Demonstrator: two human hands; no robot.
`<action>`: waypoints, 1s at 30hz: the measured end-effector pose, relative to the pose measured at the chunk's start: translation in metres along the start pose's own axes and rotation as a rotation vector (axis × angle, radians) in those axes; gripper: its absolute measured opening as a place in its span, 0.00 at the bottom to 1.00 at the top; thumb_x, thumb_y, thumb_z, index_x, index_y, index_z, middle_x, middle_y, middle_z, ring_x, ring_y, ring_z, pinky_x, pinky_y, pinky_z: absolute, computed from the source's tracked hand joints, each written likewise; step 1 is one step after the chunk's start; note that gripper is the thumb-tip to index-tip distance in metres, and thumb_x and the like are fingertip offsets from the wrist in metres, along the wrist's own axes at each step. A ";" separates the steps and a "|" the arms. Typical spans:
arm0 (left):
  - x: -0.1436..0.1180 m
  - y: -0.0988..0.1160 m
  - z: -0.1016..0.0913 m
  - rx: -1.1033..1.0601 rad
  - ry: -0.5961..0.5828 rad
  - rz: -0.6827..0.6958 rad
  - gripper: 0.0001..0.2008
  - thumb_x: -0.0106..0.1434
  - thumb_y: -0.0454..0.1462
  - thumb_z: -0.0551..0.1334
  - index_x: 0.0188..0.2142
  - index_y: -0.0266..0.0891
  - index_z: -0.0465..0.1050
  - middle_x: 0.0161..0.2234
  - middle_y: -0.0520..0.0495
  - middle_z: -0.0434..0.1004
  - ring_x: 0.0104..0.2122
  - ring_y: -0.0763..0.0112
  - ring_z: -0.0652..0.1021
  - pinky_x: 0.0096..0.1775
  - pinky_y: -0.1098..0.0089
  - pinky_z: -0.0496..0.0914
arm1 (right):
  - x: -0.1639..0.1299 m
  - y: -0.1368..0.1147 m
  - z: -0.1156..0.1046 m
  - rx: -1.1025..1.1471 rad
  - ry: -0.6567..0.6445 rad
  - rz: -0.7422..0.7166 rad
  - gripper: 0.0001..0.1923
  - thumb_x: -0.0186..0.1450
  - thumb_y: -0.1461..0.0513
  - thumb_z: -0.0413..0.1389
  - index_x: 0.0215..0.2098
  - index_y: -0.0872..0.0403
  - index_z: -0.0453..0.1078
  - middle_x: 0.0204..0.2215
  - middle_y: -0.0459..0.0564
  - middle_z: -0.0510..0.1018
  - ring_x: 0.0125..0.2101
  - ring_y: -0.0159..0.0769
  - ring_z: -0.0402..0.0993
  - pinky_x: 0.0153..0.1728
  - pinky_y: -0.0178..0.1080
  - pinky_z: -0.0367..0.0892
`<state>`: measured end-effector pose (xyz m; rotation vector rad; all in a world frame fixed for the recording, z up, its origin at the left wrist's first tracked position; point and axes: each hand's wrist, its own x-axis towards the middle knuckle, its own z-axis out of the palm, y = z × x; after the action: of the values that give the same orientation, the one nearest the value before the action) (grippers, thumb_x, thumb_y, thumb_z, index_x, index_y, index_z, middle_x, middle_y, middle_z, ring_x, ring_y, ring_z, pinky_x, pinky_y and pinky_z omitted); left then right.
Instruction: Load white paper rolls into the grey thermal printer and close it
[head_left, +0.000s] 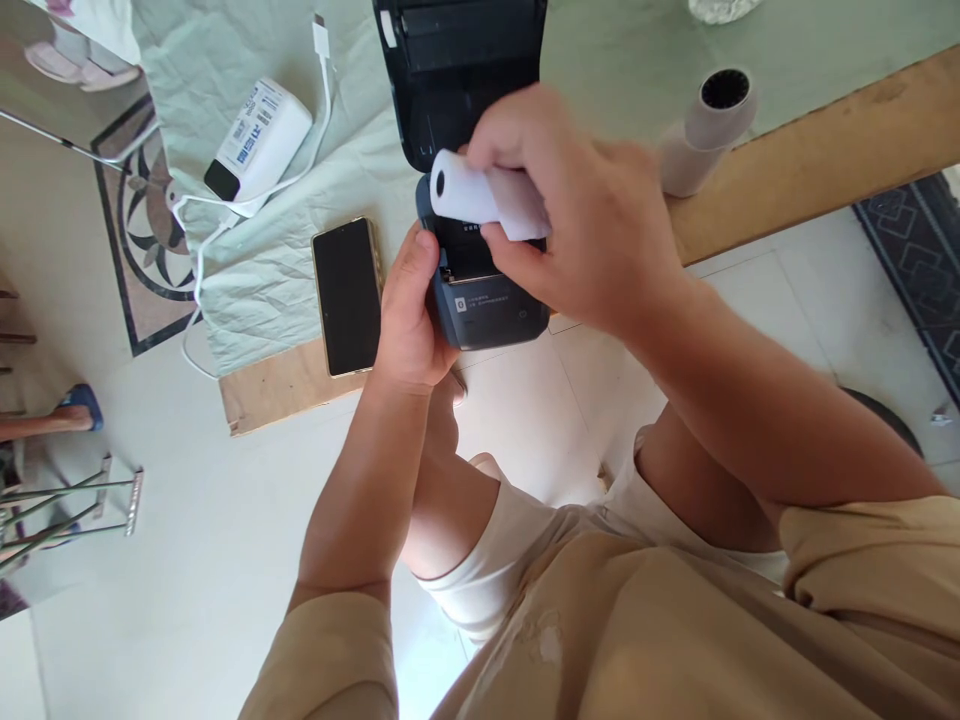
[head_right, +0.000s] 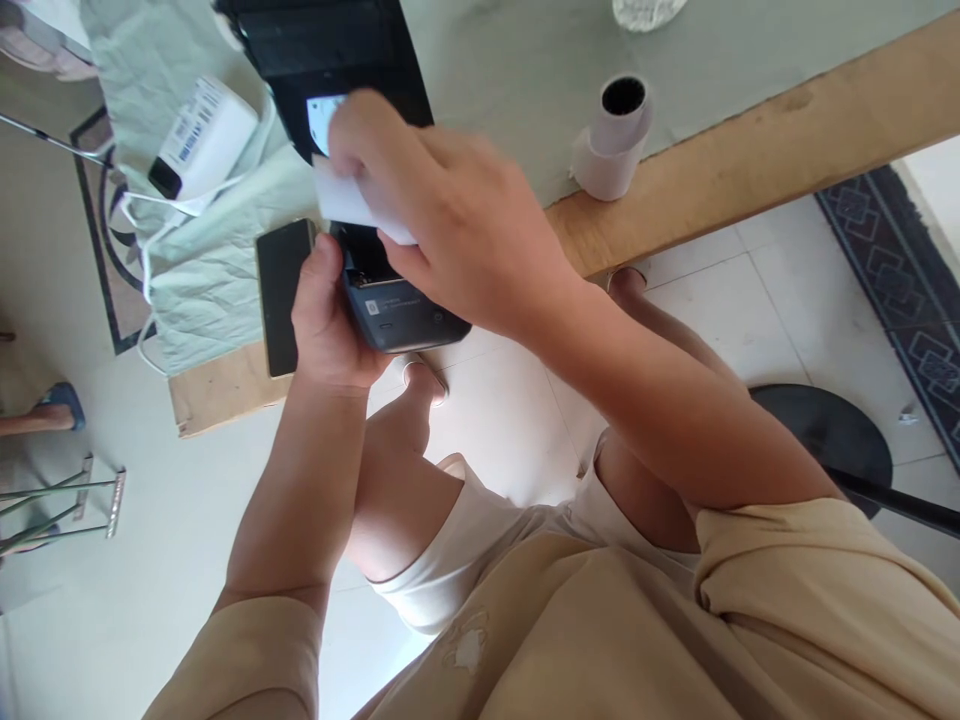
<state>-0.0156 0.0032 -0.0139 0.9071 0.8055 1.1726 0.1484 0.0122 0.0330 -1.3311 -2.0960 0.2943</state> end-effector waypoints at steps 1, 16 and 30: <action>0.000 0.000 0.000 -0.002 0.006 -0.013 0.16 0.63 0.52 0.62 0.43 0.47 0.75 0.46 0.52 0.80 0.63 0.49 0.66 0.62 0.50 0.65 | 0.001 0.000 0.001 -0.046 -0.023 -0.004 0.17 0.63 0.66 0.50 0.49 0.52 0.67 0.43 0.47 0.77 0.39 0.36 0.73 0.43 0.40 0.64; -0.003 0.001 0.003 0.042 0.056 -0.041 0.17 0.67 0.52 0.58 0.44 0.45 0.74 0.47 0.47 0.79 0.62 0.54 0.70 0.61 0.57 0.69 | 0.001 0.014 0.006 -0.089 -0.029 -0.079 0.14 0.61 0.68 0.49 0.40 0.48 0.72 0.47 0.42 0.80 0.44 0.37 0.75 0.45 0.45 0.64; -0.005 0.003 0.003 0.145 0.078 0.013 0.12 0.59 0.43 0.67 0.41 0.45 0.73 0.33 0.49 0.77 0.51 0.53 0.79 0.48 0.61 0.76 | -0.019 0.003 0.005 0.050 0.127 -0.357 0.13 0.69 0.56 0.49 0.31 0.46 0.74 0.34 0.38 0.80 0.38 0.33 0.73 0.42 0.42 0.64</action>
<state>-0.0155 -0.0021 -0.0098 0.9919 0.9589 1.1779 0.1536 -0.0025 0.0203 -0.8995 -2.1539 0.1058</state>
